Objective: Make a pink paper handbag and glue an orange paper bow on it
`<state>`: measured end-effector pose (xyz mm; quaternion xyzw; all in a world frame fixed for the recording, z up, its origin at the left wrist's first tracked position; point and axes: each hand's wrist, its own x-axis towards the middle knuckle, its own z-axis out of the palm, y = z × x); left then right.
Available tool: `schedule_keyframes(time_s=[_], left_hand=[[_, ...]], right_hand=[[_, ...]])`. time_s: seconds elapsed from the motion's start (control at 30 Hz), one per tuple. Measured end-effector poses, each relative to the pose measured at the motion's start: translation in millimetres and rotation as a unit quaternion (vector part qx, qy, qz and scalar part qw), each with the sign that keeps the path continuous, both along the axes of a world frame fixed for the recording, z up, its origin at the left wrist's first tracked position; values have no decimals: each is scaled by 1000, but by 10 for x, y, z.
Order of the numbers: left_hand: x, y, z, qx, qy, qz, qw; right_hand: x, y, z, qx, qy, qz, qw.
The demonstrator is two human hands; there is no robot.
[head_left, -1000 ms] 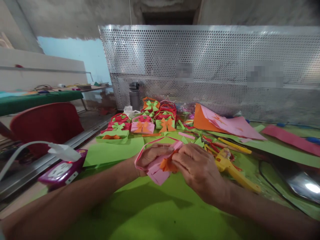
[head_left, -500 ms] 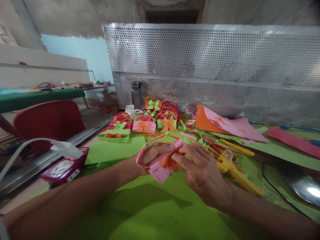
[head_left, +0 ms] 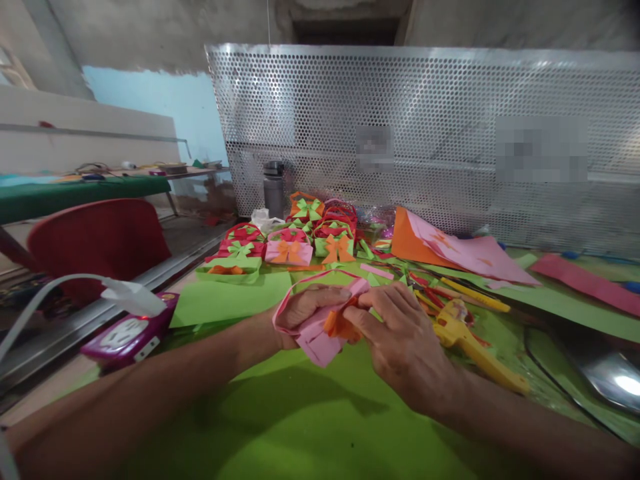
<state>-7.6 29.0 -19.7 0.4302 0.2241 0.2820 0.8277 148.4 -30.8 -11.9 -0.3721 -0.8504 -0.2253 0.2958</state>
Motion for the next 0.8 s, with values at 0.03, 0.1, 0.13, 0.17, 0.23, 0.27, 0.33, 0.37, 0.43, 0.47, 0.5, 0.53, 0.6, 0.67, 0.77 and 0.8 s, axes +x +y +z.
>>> schedule_keyframes(time_s=[0.03, 0.1, 0.13, 0.17, 0.23, 0.27, 0.33, 0.37, 0.43, 0.47, 0.5, 0.53, 0.6, 0.67, 0.77, 0.8], left_hand=[[1, -2, 1, -2, 1, 2, 1000], [3, -4, 2, -7, 4, 5, 1000], [4, -5, 3, -8, 6, 6, 1000], [4, -6, 3, -9, 8, 6, 1000], [2, -6, 3, -9, 11, 8, 1000], [0, -6, 3, -8, 14, 8, 1000], [-6, -5, 2, -6, 20, 6, 1000], [-8, -5, 2, -4, 22, 4, 1000], [-11, -7, 3, -3, 21, 4, 1000], [-11, -9, 5, -2, 20, 5, 1000], [-11, -11, 6, -4, 19, 7, 1000], [-9, -14, 7, -6, 19, 8, 1000], [-6, -18, 8, -9, 21, 11, 1000], [-4, -18, 6, -10, 20, 14, 1000], [-3, -9, 1, -6, 11, 18, 1000], [-2, -4, -1, -3, 8, 15, 1000]], right_hand=[[0, 0, 5, -2, 3, -1, 1000], [1, 1, 13, -5, 11, -5, 1000], [2, 3, 14, -2, 16, -5, 1000], [2, 6, 14, 0, 20, -5, 1000], [4, 11, 10, 1, 20, -3, 1000], [6, 13, 8, 3, 18, -2, 1000], [8, 13, 3, 3, 13, 0, 1000], [9, 12, 1, 2, 11, 0, 1000], [9, 9, -1, -2, 9, -1, 1000], [9, 6, -2, -5, 8, -1, 1000], [8, 4, -3, -7, 8, 0, 1000], [8, 1, -3, -7, 7, -1, 1000], [8, -4, -3, -9, 6, -5, 1000], [9, -7, -5, -9, 1, -13, 1000], [7, -2, -14, -7, -8, -21, 1000], [4, 1, -18, -6, -9, -21, 1000]])
